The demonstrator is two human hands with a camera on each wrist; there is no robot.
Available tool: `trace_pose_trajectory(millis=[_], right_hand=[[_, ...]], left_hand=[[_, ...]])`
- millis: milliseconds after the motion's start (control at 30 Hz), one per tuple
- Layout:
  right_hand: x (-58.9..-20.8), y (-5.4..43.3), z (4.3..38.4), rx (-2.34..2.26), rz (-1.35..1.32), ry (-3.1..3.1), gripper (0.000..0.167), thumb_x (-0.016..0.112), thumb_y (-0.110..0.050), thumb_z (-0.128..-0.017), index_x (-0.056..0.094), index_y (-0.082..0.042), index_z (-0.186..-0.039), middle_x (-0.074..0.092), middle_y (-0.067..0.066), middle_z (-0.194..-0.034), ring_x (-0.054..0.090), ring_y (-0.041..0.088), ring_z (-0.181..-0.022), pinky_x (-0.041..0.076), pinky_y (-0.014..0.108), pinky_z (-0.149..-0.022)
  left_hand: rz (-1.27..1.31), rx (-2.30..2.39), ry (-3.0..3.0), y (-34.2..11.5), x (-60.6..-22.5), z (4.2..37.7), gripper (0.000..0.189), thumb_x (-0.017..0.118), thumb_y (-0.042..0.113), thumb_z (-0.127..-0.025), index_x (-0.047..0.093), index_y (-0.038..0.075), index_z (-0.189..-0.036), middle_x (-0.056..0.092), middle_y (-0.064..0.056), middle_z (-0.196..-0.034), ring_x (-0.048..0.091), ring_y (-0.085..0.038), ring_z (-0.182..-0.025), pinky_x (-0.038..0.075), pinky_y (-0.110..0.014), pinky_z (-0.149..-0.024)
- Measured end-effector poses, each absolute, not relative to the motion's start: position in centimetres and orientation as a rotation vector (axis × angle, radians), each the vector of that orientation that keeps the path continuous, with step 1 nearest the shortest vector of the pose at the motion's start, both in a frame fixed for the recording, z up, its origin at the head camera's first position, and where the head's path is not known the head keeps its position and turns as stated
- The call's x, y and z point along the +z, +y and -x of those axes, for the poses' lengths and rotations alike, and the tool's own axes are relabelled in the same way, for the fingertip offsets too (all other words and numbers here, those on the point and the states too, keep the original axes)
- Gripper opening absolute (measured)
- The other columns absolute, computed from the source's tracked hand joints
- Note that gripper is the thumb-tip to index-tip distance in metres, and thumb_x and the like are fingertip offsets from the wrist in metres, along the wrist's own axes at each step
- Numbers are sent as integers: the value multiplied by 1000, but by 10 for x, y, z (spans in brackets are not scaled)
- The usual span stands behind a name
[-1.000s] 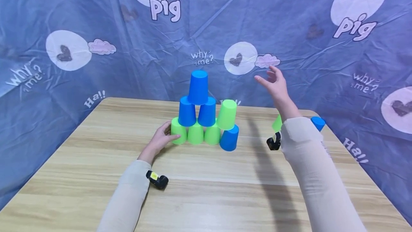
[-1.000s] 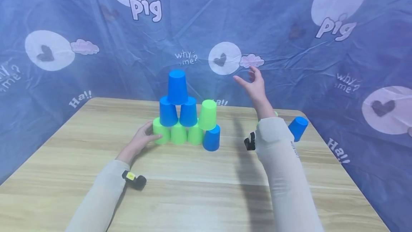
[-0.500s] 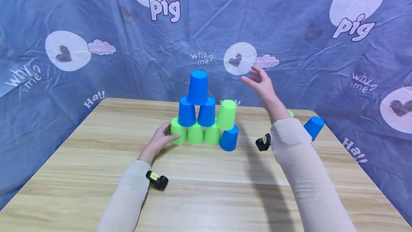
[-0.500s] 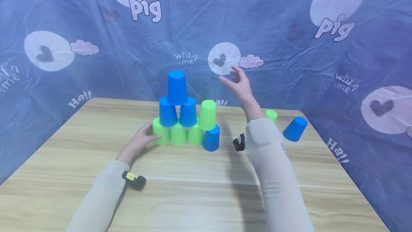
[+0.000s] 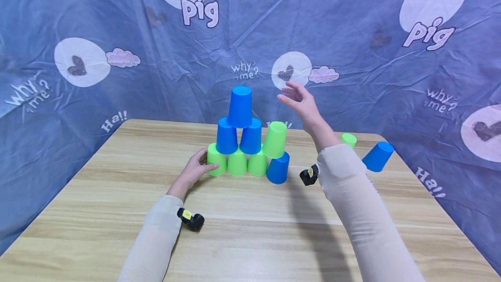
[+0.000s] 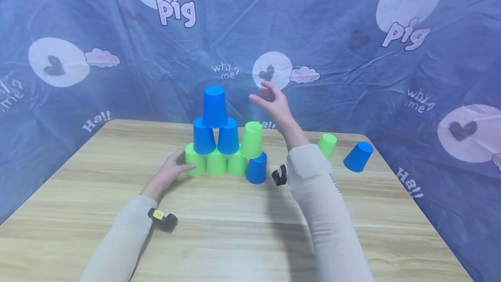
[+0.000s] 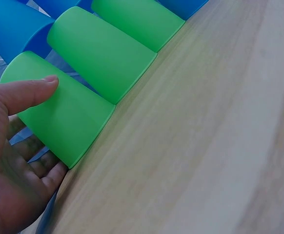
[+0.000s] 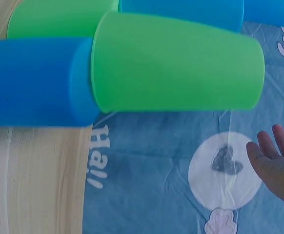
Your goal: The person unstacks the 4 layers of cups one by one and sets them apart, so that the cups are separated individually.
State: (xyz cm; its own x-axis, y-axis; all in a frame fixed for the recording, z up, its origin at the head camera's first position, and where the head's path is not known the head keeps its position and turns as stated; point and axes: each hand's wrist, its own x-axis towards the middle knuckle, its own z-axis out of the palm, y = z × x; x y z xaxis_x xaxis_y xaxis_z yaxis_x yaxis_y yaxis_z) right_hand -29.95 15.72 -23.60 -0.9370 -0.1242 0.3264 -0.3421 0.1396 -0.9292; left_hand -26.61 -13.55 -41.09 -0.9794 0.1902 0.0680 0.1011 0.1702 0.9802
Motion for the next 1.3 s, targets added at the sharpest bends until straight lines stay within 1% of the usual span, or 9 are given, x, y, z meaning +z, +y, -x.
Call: trace_pose_trajectory(millis=[233,433,633,767,867,1100,1300], right_hand=[[-236,143,298,1892,-554,-2265,53,61,-15,-80,38,-7,-128,45,14,-123,42,23,-111,32,35,-94],[-235,131,295,1870,-571,-2319,55,62,-18,-80,37,-10,-129,46,9,-123,42,20,-111,34,34,-93],[-236,120,293,1869,-573,-2346,57,63,-20,-79,37,-10,-129,46,8,-123,42,20,-111,35,34,-92],[-236,113,293,1845,-586,-2382,58,63,-23,-79,37,-11,-129,45,7,-123,42,19,-111,35,35,-92],[-236,106,292,1854,-605,-2395,58,63,-22,-79,37,-11,-129,45,8,-124,42,20,-112,34,35,-93],[-239,96,291,1885,-621,-2411,60,63,-21,-79,35,-9,-130,45,9,-123,44,21,-110,37,37,-90],[-239,90,290,1882,-585,-2426,60,64,-21,-78,36,-12,-129,46,7,-123,45,20,-108,38,37,-89]], left_hand=[[-294,1961,2355,-135,-411,266,64,65,8,-74,34,5,-130,37,-15,-129,35,-29,-116,26,-41,-97],[-290,1965,2362,-135,-411,266,63,66,7,-74,35,4,-129,38,-16,-129,35,-29,-116,25,-40,-98],[-278,1969,2345,-135,-409,265,64,66,7,-74,34,5,-130,36,-16,-130,33,-29,-117,24,-41,-98],[-262,1963,2333,-133,-399,258,62,63,4,-75,33,2,-130,35,-18,-130,32,-31,-118,23,-42,-99],[-260,1966,2320,-132,-394,255,62,62,3,-76,31,0,-130,34,-19,-130,31,-32,-118,22,-43,-99],[-270,1971,2338,-135,-410,265,63,65,7,-74,35,5,-129,37,-15,-129,34,-28,-116,24,-41,-98],[-289,1973,2343,-136,-412,266,63,65,8,-75,35,5,-129,38,-15,-128,35,-29,-115,27,-41,-97]])
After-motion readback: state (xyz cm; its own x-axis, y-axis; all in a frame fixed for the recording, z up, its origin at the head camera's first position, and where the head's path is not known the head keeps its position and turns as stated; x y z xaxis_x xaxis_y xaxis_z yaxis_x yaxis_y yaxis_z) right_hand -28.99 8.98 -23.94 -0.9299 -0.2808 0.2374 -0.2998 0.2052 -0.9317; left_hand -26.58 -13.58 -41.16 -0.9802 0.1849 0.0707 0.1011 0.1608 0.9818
